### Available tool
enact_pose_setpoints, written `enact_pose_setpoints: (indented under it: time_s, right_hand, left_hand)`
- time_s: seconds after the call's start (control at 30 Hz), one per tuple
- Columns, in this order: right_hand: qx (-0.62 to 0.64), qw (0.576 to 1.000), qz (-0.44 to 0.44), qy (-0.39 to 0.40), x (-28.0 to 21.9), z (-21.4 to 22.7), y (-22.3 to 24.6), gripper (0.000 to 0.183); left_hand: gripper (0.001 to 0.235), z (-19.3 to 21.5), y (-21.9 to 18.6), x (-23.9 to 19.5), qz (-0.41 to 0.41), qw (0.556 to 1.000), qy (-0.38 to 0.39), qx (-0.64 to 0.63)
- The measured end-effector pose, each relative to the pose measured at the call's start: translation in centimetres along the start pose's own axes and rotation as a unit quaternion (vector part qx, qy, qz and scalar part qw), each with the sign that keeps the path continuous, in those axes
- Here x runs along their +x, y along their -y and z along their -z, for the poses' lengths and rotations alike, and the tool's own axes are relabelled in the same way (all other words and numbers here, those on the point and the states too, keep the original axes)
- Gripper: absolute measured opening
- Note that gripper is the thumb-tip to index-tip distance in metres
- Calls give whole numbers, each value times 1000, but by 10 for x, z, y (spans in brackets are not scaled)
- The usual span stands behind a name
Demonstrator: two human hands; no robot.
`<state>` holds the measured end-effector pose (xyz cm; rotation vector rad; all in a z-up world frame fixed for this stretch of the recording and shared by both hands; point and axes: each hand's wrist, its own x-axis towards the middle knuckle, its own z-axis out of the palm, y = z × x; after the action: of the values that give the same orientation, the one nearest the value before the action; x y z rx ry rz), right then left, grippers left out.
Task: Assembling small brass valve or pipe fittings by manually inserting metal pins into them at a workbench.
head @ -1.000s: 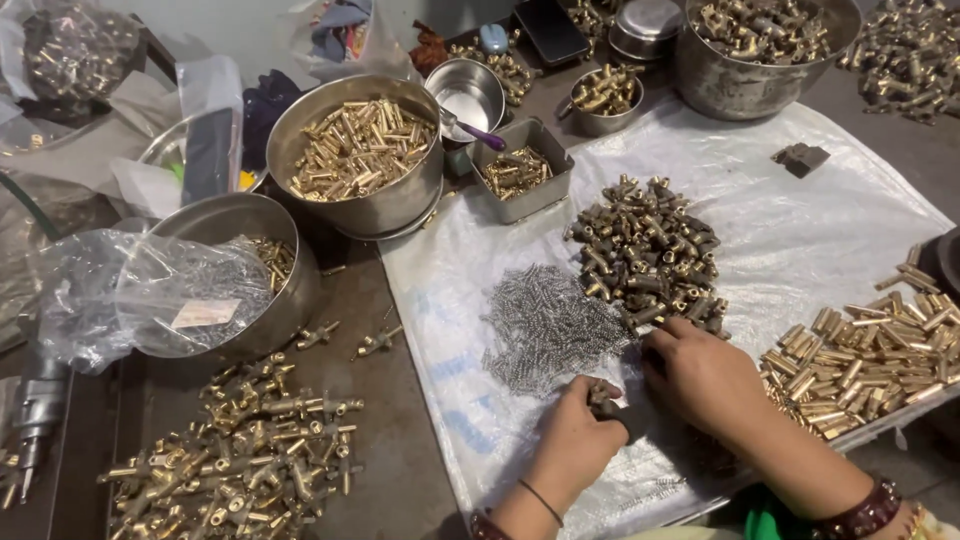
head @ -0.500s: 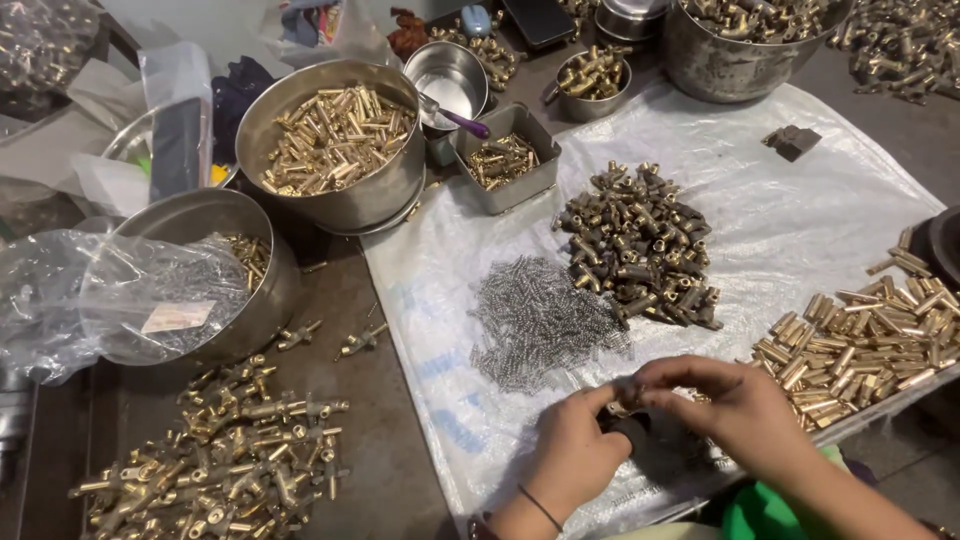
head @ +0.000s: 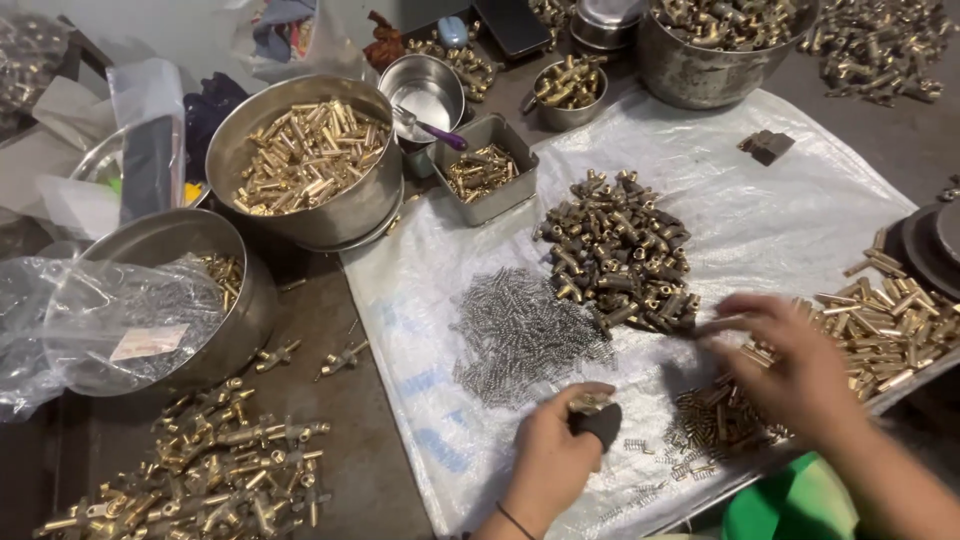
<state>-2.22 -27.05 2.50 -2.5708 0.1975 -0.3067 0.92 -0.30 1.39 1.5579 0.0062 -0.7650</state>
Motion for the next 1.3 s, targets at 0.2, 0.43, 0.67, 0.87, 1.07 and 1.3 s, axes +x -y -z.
enact_pose_setpoints:
  time_s: [0.2, 0.43, 0.67, 0.87, 1.07, 1.3]
  right_hand:
    - [-246, 966, -14, 84, 0, 31, -39, 30]
    - [-230, 963, -22, 140, 13, 27, -41, 34]
    - [-237, 944, -94, 208, 21, 21, -45, 36]
    - [-34, 971, -171, 164, 16, 38, 21, 26]
    - [319, 931, -72, 162, -20, -20, 44, 21]
    - [425, 863, -211, 171, -15, -23, 60, 22]
  left_hand:
    - [47, 5, 30, 22, -104, 992, -34, -66]
    - [49, 6, 32, 21, -87, 995, 16, -52]
    - [25, 2, 36, 17, -58, 996, 62, 0]
    - [37, 5, 40, 23, -43, 996, 76, -35]
    - [38, 4, 37, 17, -64, 997, 32, 1]
    - [41, -1, 50, 19, -260, 964, 52, 4]
